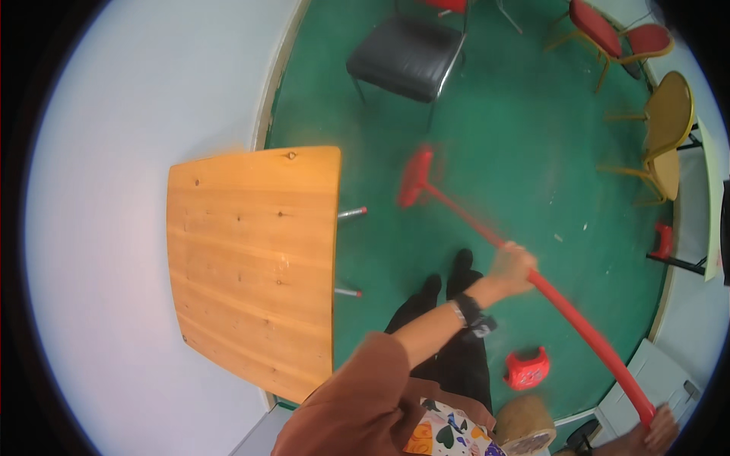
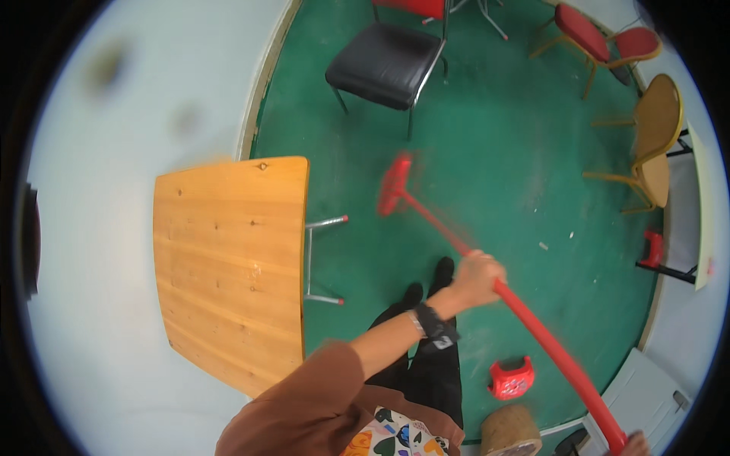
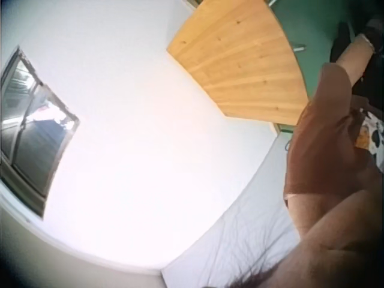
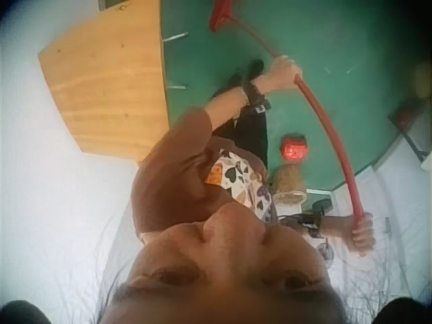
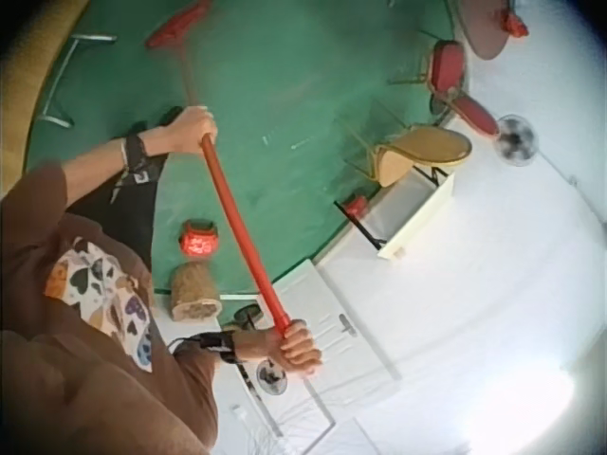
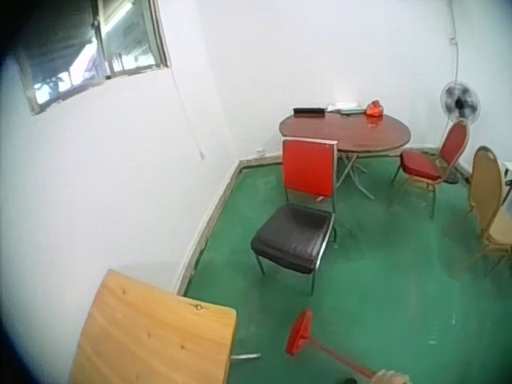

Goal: The person walks into a room carrying a broom and a dustpan and sweeps the floor. They move chairs and a table by hand to sweep the floor underneath them.

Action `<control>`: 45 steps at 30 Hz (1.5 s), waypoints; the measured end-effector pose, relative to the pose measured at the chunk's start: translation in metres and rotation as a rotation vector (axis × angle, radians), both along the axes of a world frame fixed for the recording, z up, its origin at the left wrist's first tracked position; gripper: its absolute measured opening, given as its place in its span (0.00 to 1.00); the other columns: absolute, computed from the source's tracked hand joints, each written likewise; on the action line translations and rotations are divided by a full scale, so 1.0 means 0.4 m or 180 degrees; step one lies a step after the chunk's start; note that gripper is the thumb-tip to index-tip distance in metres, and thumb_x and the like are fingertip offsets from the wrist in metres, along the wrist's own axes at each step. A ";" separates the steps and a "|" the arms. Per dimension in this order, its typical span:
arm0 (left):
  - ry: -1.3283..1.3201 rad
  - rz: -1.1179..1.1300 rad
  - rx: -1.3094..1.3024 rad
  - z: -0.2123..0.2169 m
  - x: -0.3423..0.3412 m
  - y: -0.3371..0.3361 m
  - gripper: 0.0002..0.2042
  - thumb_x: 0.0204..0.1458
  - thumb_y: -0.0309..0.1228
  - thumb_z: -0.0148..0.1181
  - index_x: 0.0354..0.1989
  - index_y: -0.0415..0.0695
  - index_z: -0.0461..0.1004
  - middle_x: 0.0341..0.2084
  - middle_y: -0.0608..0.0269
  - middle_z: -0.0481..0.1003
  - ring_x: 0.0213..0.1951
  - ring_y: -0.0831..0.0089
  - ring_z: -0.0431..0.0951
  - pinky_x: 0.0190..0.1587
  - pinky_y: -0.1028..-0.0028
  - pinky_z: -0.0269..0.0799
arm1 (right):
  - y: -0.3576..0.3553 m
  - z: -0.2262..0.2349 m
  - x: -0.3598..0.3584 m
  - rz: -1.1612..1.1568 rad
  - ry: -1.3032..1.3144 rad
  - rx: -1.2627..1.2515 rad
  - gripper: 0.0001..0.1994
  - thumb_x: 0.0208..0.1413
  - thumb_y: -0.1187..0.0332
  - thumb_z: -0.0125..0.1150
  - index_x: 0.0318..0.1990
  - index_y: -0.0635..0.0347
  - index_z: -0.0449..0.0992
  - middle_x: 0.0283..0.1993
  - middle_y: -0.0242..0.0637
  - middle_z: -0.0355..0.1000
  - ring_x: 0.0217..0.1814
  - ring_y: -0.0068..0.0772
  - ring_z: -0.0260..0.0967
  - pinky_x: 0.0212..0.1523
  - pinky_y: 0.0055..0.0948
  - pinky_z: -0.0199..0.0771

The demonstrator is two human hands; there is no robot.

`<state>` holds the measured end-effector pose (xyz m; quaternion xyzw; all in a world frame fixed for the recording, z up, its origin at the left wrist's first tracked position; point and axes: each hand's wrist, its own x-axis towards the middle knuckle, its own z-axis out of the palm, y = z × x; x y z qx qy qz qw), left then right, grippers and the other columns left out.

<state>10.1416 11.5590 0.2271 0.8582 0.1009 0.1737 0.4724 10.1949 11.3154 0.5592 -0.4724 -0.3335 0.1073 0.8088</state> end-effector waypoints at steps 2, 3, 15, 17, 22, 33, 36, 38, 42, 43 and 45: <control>-0.0053 0.0429 0.0068 -0.038 -0.031 0.117 0.09 0.25 0.34 0.66 0.13 0.52 0.69 0.16 0.69 0.71 0.25 0.65 0.70 0.31 0.67 0.61 | 0.080 -0.067 0.052 0.0435 0.0228 0.0127 0.17 0.59 0.64 0.43 0.17 0.48 0.52 0.13 0.23 0.46 0.18 0.18 0.42 0.25 0.25 0.46; -0.0177 0.0710 0.0122 -0.058 -0.045 0.169 0.09 0.26 0.32 0.65 0.13 0.51 0.67 0.15 0.68 0.69 0.26 0.64 0.69 0.31 0.66 0.60 | 0.070 -0.123 0.075 0.0227 0.0573 -0.0227 0.17 0.58 0.65 0.45 0.17 0.48 0.52 0.13 0.24 0.47 0.17 0.17 0.42 0.26 0.24 0.46; 0.1026 0.2222 0.0389 -0.371 -0.058 0.573 0.10 0.38 0.24 0.56 0.15 0.40 0.60 0.20 0.53 0.65 0.30 0.52 0.67 0.32 0.59 0.63 | 0.778 -0.306 0.283 0.1363 0.0078 -0.1644 0.14 0.52 0.73 0.52 0.15 0.62 0.63 0.16 0.33 0.64 0.23 0.32 0.65 0.40 0.36 0.66; 0.1299 0.2315 0.0162 -0.385 -0.049 0.625 0.07 0.37 0.26 0.57 0.16 0.41 0.65 0.23 0.55 0.68 0.32 0.53 0.69 0.33 0.59 0.66 | 0.879 -0.276 0.316 0.1620 -0.0073 -0.1685 0.14 0.52 0.74 0.52 0.15 0.63 0.63 0.16 0.34 0.64 0.24 0.32 0.65 0.40 0.36 0.66; 0.1005 0.2715 -0.0069 -0.409 -0.030 0.772 0.07 0.37 0.25 0.56 0.16 0.42 0.64 0.22 0.57 0.68 0.32 0.54 0.69 0.33 0.60 0.65 | 1.121 -0.263 0.381 0.2314 -0.0229 -0.1632 0.13 0.50 0.79 0.50 0.14 0.63 0.62 0.18 0.35 0.64 0.24 0.32 0.65 0.39 0.33 0.66; 0.0217 0.4208 0.0263 -0.381 0.113 1.112 0.06 0.38 0.23 0.56 0.16 0.41 0.65 0.18 0.59 0.68 0.25 0.64 0.71 0.25 0.66 0.63 | 1.701 -0.218 0.551 0.2941 -0.1035 -0.2153 0.10 0.49 0.70 0.63 0.34 0.63 0.68 0.36 0.37 0.68 0.36 0.32 0.67 0.38 0.28 0.68; 0.0729 0.4248 -0.0157 -0.323 0.124 1.252 0.09 0.40 0.26 0.57 0.14 0.41 0.64 0.18 0.56 0.68 0.27 0.56 0.68 0.31 0.60 0.63 | 1.854 -0.256 0.665 0.2143 -0.3111 -0.2015 0.16 0.45 0.68 0.66 0.41 0.62 0.69 0.39 0.40 0.68 0.43 0.37 0.66 0.42 0.30 0.69; 0.0859 0.4707 -0.0612 -0.304 0.126 1.334 0.10 0.42 0.28 0.57 0.15 0.41 0.64 0.18 0.54 0.68 0.24 0.55 0.67 0.29 0.61 0.62 | 1.944 -0.315 0.787 0.2010 -0.2474 -0.2490 0.20 0.42 0.67 0.67 0.43 0.62 0.70 0.41 0.42 0.67 0.46 0.42 0.65 0.46 0.34 0.68; 0.0636 0.4984 -0.0464 -0.306 0.121 1.446 0.12 0.46 0.29 0.56 0.15 0.40 0.63 0.14 0.59 0.67 0.20 0.61 0.67 0.26 0.64 0.62 | 2.115 -0.456 1.110 0.0622 -0.2973 -0.2900 0.20 0.43 0.67 0.65 0.44 0.63 0.69 0.43 0.45 0.65 0.48 0.45 0.63 0.49 0.37 0.66; 0.0213 0.5305 -0.0989 -0.316 0.104 1.450 0.14 0.48 0.30 0.56 0.14 0.41 0.62 0.13 0.63 0.66 0.19 0.67 0.67 0.23 0.67 0.60 | 2.166 -0.489 1.169 0.0382 -0.3254 -0.3010 0.22 0.43 0.66 0.65 0.45 0.63 0.68 0.44 0.45 0.65 0.50 0.46 0.62 0.49 0.37 0.66; -0.0469 0.5619 -0.1728 -0.277 0.105 1.458 0.15 0.51 0.30 0.54 0.15 0.41 0.60 0.12 0.68 0.64 0.17 0.77 0.65 0.17 0.73 0.57 | 2.264 -0.549 1.274 -0.0022 -0.3756 -0.3579 0.29 0.41 0.61 0.67 0.50 0.63 0.64 0.47 0.46 0.63 0.53 0.46 0.59 0.49 0.38 0.65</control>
